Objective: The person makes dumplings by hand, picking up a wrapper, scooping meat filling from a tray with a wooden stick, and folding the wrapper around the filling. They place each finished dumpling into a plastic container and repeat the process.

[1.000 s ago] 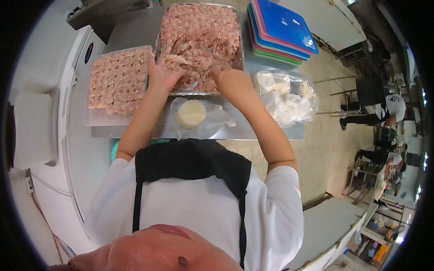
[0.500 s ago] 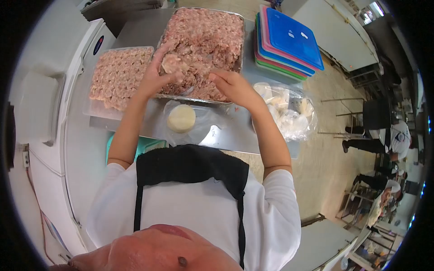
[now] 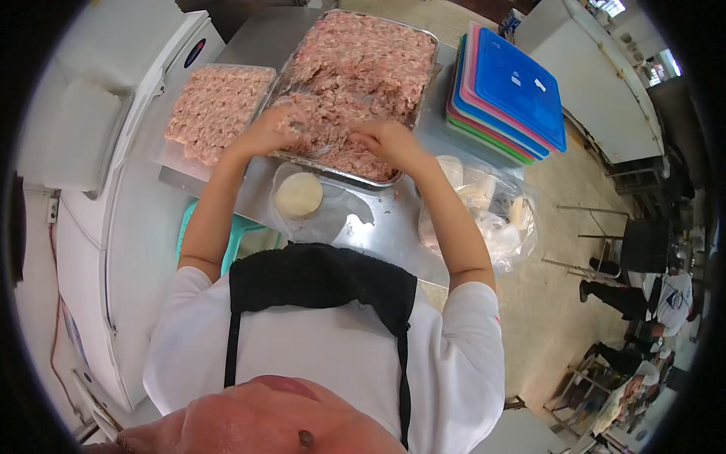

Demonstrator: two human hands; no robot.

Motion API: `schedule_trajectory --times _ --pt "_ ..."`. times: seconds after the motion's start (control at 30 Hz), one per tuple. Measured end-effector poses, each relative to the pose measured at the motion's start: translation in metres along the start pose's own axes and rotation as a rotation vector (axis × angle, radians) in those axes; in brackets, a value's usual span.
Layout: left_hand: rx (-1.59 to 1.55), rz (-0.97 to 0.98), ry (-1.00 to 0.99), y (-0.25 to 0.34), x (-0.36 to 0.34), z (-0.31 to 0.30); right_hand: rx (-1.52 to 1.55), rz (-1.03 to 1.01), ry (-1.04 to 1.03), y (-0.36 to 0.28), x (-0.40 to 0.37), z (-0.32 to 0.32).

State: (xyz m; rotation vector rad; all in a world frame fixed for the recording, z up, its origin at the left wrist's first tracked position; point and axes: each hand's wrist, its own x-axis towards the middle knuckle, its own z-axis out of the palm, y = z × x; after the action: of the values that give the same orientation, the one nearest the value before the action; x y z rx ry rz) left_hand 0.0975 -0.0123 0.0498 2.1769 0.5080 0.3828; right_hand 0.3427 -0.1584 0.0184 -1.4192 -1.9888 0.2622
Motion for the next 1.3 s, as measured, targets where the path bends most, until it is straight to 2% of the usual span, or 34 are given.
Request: schedule_trajectory --times 0.07,0.1,0.17,0.2,0.3,0.43,0.5,0.53,0.6,0.63,0.67,0.7,0.77,0.8,0.83,0.9,1.0,1.07,1.1,1.17,1.2,1.3 --pt "-0.132 -0.157 0.077 -0.011 0.003 0.005 -0.310 0.121 0.019 -0.024 0.010 -0.019" --pt "-0.198 -0.233 0.119 -0.020 0.004 0.007 -0.282 0.102 0.038 -0.032 0.011 -0.014" --pt "-0.236 -0.210 0.143 -0.043 0.002 0.013 -0.226 0.074 0.070 -0.047 0.011 -0.003" --pt "-0.258 -0.201 0.147 -0.050 0.000 0.016 -0.221 0.141 0.010 -0.029 0.009 0.014" --pt "0.007 -0.366 0.159 -0.003 -0.009 0.002 -0.461 0.371 -0.233 0.025 -0.005 0.020" --pt "0.014 -0.139 0.223 0.017 -0.027 -0.008 -0.301 0.509 -0.213 -0.023 -0.005 -0.036" --pt "0.033 0.054 0.304 0.030 -0.027 -0.012 -0.005 0.472 -0.058 -0.045 -0.004 -0.052" --pt "0.032 0.039 0.245 0.037 -0.027 -0.015 0.147 0.450 0.018 -0.053 -0.004 -0.052" --pt "0.032 0.011 0.121 0.047 -0.027 -0.017 0.143 0.294 -0.085 -0.069 0.000 -0.038" --pt "0.065 0.070 0.073 0.043 -0.026 -0.018 0.140 0.219 -0.136 -0.077 0.002 -0.030" --pt "0.098 0.130 0.024 0.036 -0.023 -0.020 0.280 0.275 -0.171 -0.078 0.002 -0.021" --pt "0.131 0.191 -0.022 0.029 -0.021 -0.021 0.136 0.270 -0.129 -0.080 0.001 -0.026" --pt "0.117 0.143 0.071 0.005 -0.026 -0.013 -0.154 0.243 -0.052 -0.088 0.006 -0.041" --pt "0.113 0.117 0.117 -0.003 -0.028 -0.014 -0.193 0.260 -0.019 -0.101 0.011 -0.043" --pt "0.079 0.110 0.077 -0.002 -0.030 -0.020 -0.229 0.282 0.015 -0.121 0.012 -0.042" --pt "0.010 0.098 -0.010 0.004 -0.033 -0.034 -0.279 0.294 0.032 -0.134 0.014 -0.033" --pt "-0.041 0.069 0.072 0.025 -0.049 -0.045 -0.305 0.288 0.011 -0.140 0.023 -0.023" --pt "-0.120 0.057 0.018 0.019 -0.061 -0.062 -0.288 0.324 0.044 -0.161 0.036 -0.035" --pt "-0.161 0.046 -0.015 0.016 -0.069 -0.069 -0.259 0.257 0.069 -0.168 0.041 -0.027" --pt "-0.265 -0.136 -0.060 0.014 -0.084 -0.083 -0.203 0.124 0.115 -0.181 0.050 -0.004" --pt "-0.316 -0.226 -0.080 0.011 -0.091 -0.091 -0.292 0.240 -0.017 -0.191 0.056 0.011" --pt "0.228 0.103 0.238 -0.036 -0.108 -0.103 -0.125 0.274 -0.027 -0.193 0.074 0.047"
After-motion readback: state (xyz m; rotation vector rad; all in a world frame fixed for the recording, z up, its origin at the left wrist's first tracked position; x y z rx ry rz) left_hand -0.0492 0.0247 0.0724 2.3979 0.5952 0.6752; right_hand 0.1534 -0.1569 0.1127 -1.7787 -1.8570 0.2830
